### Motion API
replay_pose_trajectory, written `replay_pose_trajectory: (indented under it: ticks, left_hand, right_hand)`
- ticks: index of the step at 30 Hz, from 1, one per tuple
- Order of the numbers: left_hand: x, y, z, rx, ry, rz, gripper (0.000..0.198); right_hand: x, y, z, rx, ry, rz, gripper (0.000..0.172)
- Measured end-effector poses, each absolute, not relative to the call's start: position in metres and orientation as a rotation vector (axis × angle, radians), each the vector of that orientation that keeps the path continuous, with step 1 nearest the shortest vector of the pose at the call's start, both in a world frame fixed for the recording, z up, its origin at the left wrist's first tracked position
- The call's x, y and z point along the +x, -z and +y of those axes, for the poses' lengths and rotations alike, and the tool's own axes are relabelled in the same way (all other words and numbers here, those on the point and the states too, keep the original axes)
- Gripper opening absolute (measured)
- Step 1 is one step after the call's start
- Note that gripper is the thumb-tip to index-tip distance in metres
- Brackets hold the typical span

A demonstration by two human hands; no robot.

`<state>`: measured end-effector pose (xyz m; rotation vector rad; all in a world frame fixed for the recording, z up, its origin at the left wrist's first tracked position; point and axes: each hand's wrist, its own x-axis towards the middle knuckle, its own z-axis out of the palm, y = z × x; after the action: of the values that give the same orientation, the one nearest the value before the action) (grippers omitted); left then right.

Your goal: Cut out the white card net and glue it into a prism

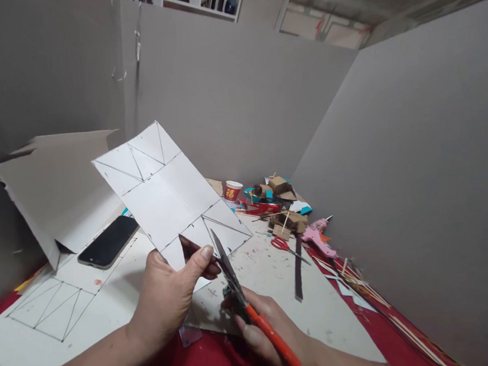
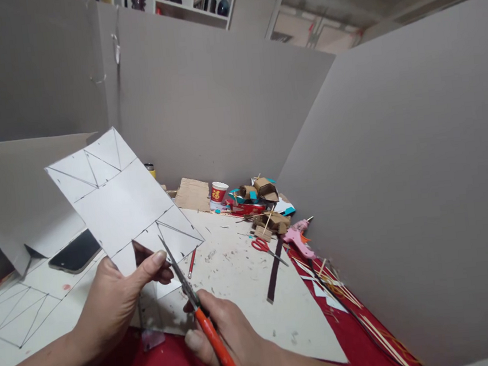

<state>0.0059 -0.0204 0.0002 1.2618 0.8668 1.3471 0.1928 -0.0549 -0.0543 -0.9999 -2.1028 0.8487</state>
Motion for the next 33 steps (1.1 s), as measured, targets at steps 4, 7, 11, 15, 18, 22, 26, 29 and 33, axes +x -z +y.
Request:
replay_pose_trajectory:
  ticks: [4, 7, 11, 15, 18, 22, 26, 29, 33]
  left_hand:
    - [0.0069, -0.0009, -0.0194, 1.235, -1.341, 0.842, 0.014]
    - [0.0071, -0.001, -0.0194, 1.236, -1.344, 0.834, 0.014]
    - [0.0065, -0.0003, -0.0203, 1.244, -1.344, 0.836, 0.015]
    - [0.0066, -0.0009, -0.0202, 1.251, -1.335, 0.832, 0.014]
    - [0.0065, -0.002, -0.0199, 1.241, -1.333, 0.817, 0.014]
    - [0.0048, -0.0032, -0.0194, 1.197, -1.327, 0.801, 0.014]
    - [0.0017, -0.0067, -0.018, 1.14, -1.391, 0.854, 0.016]
    - [0.0003, -0.0091, -0.0174, 1.152, -1.404, 0.9, 0.018]
    - [0.0007, -0.0085, -0.0176, 1.131, -1.389, 0.891, 0.016]
  right_hand:
    - [0.1935, 0.0562, -0.0543, -1.028, -0.851, -2.082, 0.032]
    - [0.1929, 0.0571, -0.0542, -1.022, -0.874, -2.043, 0.03]
    - [0.1917, 0.0575, -0.0543, -0.96, -0.897, -2.027, 0.029]
    - [0.1909, 0.0573, -0.055, -0.946, -0.915, -2.019, 0.029]
    - [0.191, 0.0577, -0.0551, -0.931, -0.937, -2.028, 0.028]
    - [0.1928, 0.0597, -0.0541, -0.902, -0.924, -2.032, 0.029]
    - [0.194, 0.0598, -0.0544, -0.96, -0.913, -2.061, 0.03]
    - [0.194, 0.0587, -0.0552, -0.964, -0.91, -2.076, 0.031]
    - [0.1937, 0.0583, -0.0552, -0.943, -0.926, -2.076, 0.03]
